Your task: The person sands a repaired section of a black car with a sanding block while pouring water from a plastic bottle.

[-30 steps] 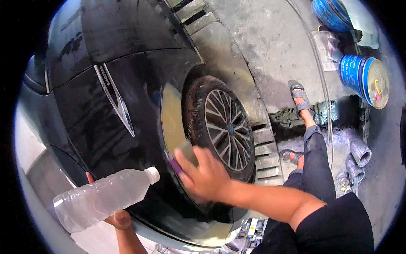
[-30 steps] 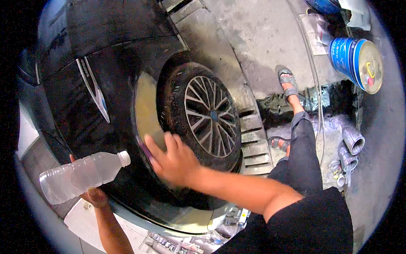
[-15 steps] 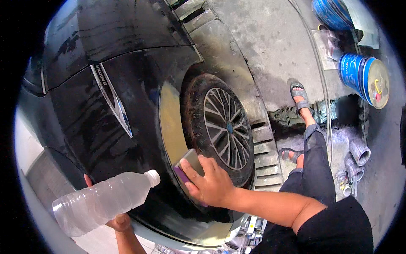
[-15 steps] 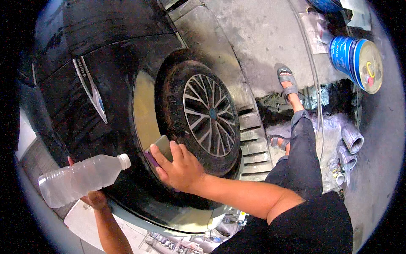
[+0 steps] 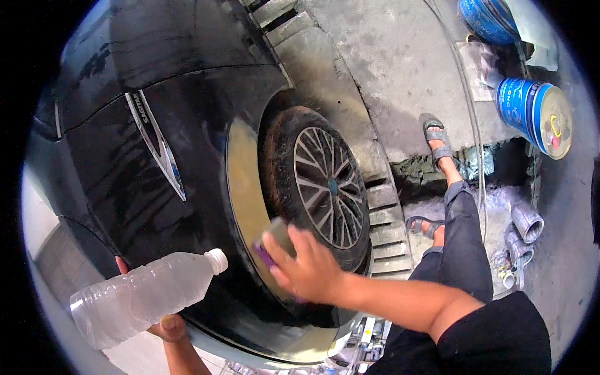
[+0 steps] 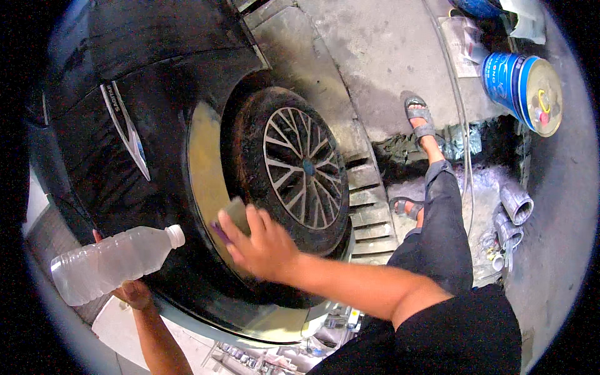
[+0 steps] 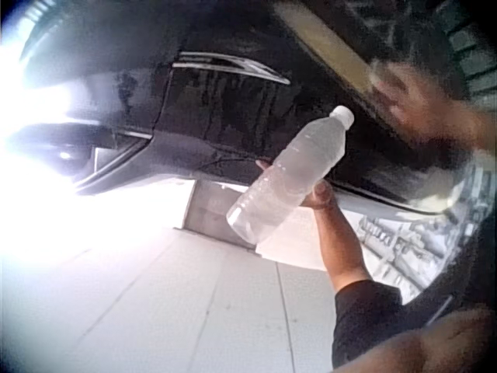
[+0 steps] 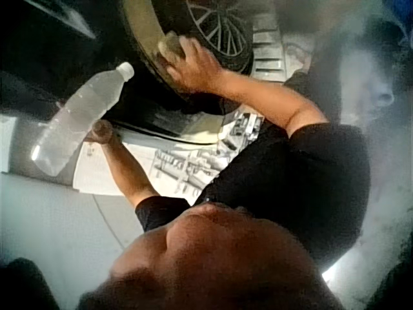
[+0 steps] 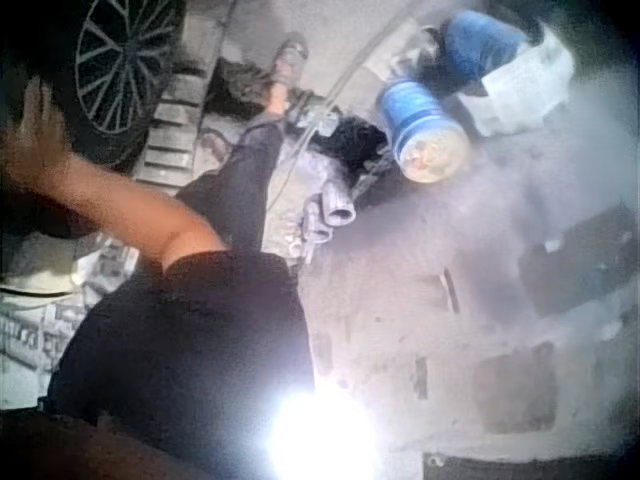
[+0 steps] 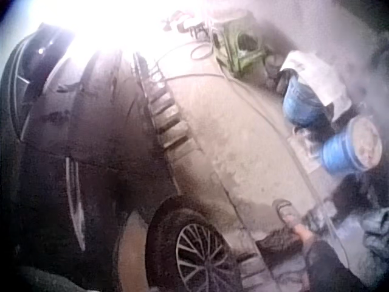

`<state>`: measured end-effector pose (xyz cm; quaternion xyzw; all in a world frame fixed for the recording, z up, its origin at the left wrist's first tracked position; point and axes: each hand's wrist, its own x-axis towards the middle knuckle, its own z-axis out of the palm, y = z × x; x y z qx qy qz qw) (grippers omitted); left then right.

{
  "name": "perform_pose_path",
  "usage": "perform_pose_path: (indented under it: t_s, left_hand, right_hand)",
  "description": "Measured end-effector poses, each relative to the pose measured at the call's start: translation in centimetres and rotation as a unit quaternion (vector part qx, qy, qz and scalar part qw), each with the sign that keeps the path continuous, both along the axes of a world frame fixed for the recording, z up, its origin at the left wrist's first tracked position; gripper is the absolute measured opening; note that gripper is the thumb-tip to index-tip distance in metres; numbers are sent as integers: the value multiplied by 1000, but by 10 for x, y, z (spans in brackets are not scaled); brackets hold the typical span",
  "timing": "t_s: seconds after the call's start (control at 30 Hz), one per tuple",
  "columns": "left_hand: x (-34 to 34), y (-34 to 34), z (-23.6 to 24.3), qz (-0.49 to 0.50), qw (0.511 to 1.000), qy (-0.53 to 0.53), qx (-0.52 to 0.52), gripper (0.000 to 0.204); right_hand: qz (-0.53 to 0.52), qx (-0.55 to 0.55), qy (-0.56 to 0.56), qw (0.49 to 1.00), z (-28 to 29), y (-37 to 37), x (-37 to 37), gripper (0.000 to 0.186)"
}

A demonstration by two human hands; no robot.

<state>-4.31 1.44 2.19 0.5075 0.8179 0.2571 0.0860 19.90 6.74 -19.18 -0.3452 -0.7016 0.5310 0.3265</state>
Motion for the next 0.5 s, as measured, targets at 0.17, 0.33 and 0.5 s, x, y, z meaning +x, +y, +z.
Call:
perform_pose_path:
  t_s: [0.17,0.33,0.5]
  left_hand:
    - [2,11,-10,-35,999,-10,16,89]
    - [-4,4,-5,-64,998,6,7,88]
    - [2,2,-2,-24,1000,2,0,87]
  right_hand:
    - [-53,-19,-77,995,-72,124,-78,52]
    - [-27,-16,-20,999,-39,54,-46,59]
    - [14,4,-37,999,-7,1,-3,70]
